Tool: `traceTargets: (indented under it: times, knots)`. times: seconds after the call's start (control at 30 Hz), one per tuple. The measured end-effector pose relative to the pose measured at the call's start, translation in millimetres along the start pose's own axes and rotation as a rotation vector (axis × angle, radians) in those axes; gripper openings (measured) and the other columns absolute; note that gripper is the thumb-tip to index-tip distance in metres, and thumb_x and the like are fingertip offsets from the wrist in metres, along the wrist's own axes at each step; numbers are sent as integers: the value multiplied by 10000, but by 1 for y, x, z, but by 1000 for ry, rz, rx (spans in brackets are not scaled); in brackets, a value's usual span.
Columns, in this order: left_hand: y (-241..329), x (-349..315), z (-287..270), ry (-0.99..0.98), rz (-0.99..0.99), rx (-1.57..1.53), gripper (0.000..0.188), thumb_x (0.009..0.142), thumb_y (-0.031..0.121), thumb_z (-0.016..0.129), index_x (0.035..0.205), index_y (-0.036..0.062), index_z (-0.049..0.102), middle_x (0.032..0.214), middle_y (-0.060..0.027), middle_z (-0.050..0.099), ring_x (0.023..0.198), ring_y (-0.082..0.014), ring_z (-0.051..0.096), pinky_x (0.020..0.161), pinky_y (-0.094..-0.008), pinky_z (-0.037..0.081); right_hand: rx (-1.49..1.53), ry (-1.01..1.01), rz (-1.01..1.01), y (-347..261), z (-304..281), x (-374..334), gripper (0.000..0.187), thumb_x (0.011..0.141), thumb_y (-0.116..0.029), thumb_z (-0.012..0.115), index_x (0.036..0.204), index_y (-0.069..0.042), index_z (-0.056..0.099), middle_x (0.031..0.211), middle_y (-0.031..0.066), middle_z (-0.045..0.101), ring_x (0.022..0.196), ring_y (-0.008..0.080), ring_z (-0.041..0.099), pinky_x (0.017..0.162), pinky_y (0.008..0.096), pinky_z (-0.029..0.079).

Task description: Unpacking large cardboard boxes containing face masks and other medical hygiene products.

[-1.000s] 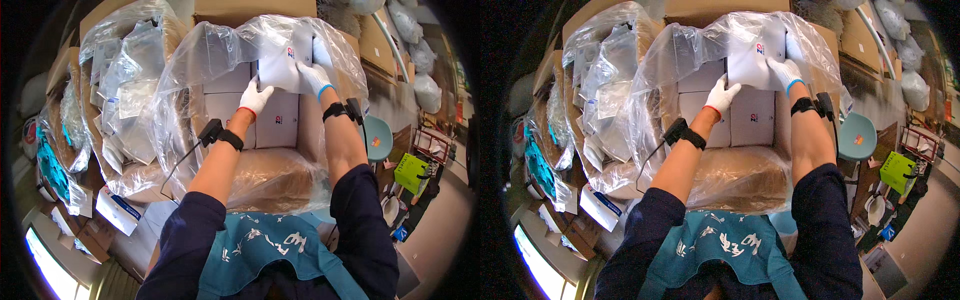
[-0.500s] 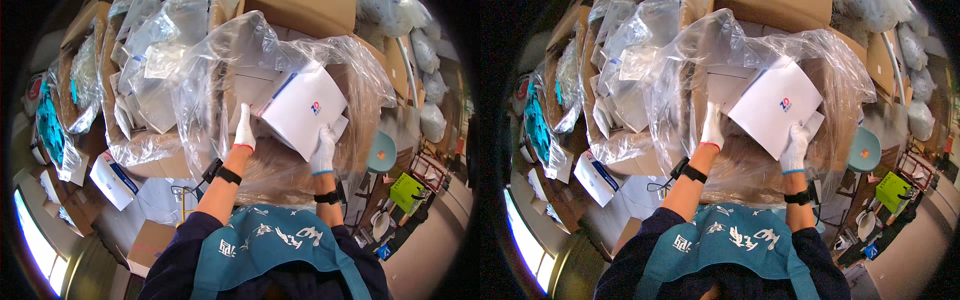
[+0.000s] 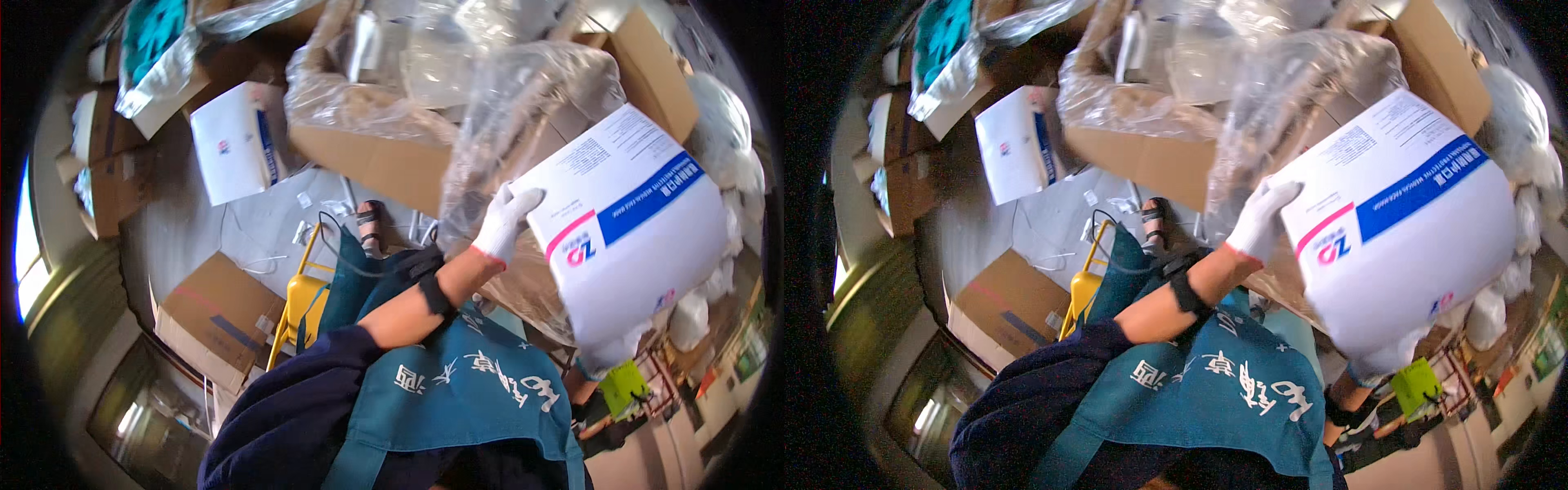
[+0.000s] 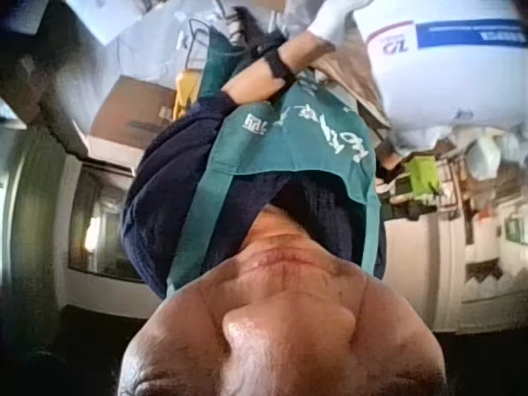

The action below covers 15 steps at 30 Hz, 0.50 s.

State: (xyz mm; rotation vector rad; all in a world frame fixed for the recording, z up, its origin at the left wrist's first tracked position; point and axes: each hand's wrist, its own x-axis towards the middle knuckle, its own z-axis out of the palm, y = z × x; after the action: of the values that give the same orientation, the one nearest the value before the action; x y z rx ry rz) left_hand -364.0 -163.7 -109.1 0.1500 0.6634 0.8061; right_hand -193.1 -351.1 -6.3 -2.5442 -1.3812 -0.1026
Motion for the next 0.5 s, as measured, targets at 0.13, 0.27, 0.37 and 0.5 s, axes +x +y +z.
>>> traceTargets:
  times: [0.13,0.27,0.37,0.5]
  knots:
    - [101,-83,-36,237,149,-152,466,863,236,589,1232,-45,544,1141,-108,627,1067,-194,586,930,-312,451,329,-63,115,-55,9,-40,484,822,-158,669,1253,5,521,1166,152,621,984,248,638,811,350,539]
    - [131,-200,-184,710,611,716,301,951,263,542,1163,52,577,1034,-52,613,916,-183,604,760,-255,515,1218,-633,374,-197,33,-54,406,973,-321,482,1187,19,536,1025,45,586,839,137,549,747,273,456]
    - [126,-288,-293,932,682,1041,331,943,201,540,1226,31,513,1112,-61,574,998,-167,552,914,-300,454,1487,-996,448,-288,44,-71,597,868,-385,645,1241,52,481,1068,41,597,904,102,547,814,251,446]
    - [111,-330,-359,967,93,26,362,878,341,525,1121,79,584,1030,-95,633,1062,-222,557,891,-352,456,1384,-1150,756,-310,128,-126,367,946,-238,588,1186,38,548,1028,27,612,902,95,558,810,245,456]
